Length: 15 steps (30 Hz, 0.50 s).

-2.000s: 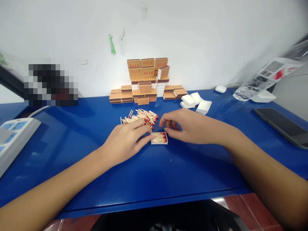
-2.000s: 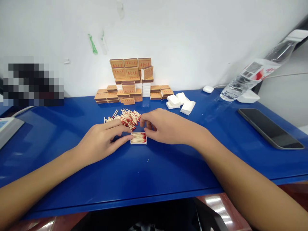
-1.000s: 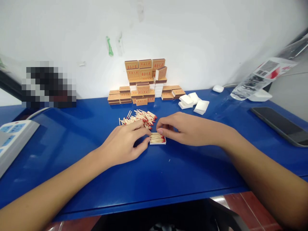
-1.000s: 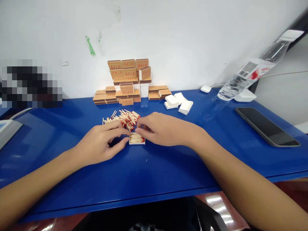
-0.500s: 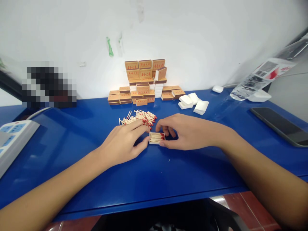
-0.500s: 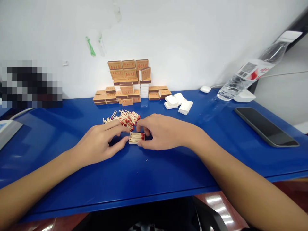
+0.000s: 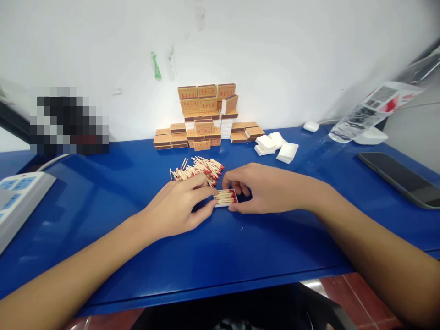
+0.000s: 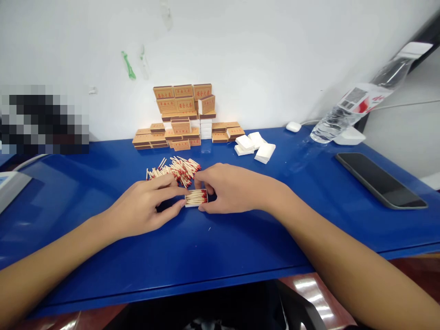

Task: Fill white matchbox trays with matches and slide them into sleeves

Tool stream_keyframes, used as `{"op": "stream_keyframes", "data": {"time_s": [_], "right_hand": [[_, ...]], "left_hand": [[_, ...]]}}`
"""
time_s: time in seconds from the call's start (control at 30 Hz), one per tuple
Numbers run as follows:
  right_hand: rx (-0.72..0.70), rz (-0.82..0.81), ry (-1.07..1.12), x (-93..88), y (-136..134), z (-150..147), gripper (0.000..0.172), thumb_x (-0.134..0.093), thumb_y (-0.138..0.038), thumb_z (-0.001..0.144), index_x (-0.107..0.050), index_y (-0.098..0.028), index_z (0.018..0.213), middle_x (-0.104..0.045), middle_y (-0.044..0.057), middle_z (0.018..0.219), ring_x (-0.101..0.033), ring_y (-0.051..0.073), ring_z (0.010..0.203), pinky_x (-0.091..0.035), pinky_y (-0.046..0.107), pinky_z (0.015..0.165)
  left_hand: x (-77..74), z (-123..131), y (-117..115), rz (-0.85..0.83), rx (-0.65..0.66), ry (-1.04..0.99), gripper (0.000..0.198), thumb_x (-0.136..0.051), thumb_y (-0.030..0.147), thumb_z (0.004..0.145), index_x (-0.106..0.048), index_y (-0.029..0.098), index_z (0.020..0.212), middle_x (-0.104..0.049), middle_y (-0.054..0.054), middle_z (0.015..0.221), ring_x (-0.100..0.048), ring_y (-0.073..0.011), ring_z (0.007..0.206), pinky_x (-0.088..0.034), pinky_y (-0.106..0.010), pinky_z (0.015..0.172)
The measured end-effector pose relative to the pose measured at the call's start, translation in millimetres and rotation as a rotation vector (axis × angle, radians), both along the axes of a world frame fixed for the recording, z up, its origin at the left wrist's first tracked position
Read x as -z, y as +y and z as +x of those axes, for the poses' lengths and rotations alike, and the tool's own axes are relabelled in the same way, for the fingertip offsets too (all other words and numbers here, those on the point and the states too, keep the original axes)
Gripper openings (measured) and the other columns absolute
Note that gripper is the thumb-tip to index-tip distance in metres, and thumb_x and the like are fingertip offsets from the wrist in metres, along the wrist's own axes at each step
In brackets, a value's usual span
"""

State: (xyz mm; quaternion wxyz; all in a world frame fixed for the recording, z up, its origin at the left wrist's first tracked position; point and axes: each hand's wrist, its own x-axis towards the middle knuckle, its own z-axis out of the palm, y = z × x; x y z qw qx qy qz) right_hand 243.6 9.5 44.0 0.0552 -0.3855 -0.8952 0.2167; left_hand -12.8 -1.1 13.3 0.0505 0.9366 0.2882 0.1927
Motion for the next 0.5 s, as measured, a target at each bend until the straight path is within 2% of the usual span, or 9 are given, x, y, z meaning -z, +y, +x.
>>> {"op": "stream_keyframes", "data": {"time_s": [0.13, 0.3, 0.5], "right_hand": [[-0.001, -0.005, -0.003, 0.4, -0.4, 0.3, 0.022, -0.075, -0.040, 0.085, -0.067, -0.023, 0.096, -0.067, 0.002, 0.088, -0.057, 0.017, 0.075, -0.039, 0.030, 0.066], [0.003, 0.001, -0.003, -0.1, -0.7, 0.7, 0.022, -0.075, -0.040, 0.085, -0.065, -0.022, 0.093, -0.066, 0.002, 0.087, -0.055, 0.017, 0.074, -0.038, 0.030, 0.065], [0.005, -0.012, -0.006, -1.4, -1.4, -0.2, 0.022, -0.074, -0.040, 0.085, -0.065, -0.022, 0.094, -0.068, 0.004, 0.090, -0.056, 0.018, 0.075, -0.039, 0.031, 0.067]], "left_hand": [[-3.1, 0.3, -1.1, 0.001, 0.003, -0.018, 0.025, -0.054, 0.028, 0.104, -0.073, 0.019, 0.117, -0.066, -0.003, 0.097, -0.062, -0.0117, 0.072, -0.047, -0.025, 0.060], [-4.1, 0.7, -3.5, -0.003, 0.070, -0.002, 0.024, -0.054, 0.030, 0.105, -0.074, 0.021, 0.113, -0.066, -0.003, 0.095, -0.058, -0.0108, 0.067, -0.045, -0.025, 0.057], [-2.8, 0.1, -3.1, 0.020, 0.044, -0.014, 0.026, -0.055, 0.033, 0.105, -0.076, 0.021, 0.115, -0.065, -0.003, 0.093, -0.061, -0.0121, 0.071, -0.047, -0.025, 0.059]]}}
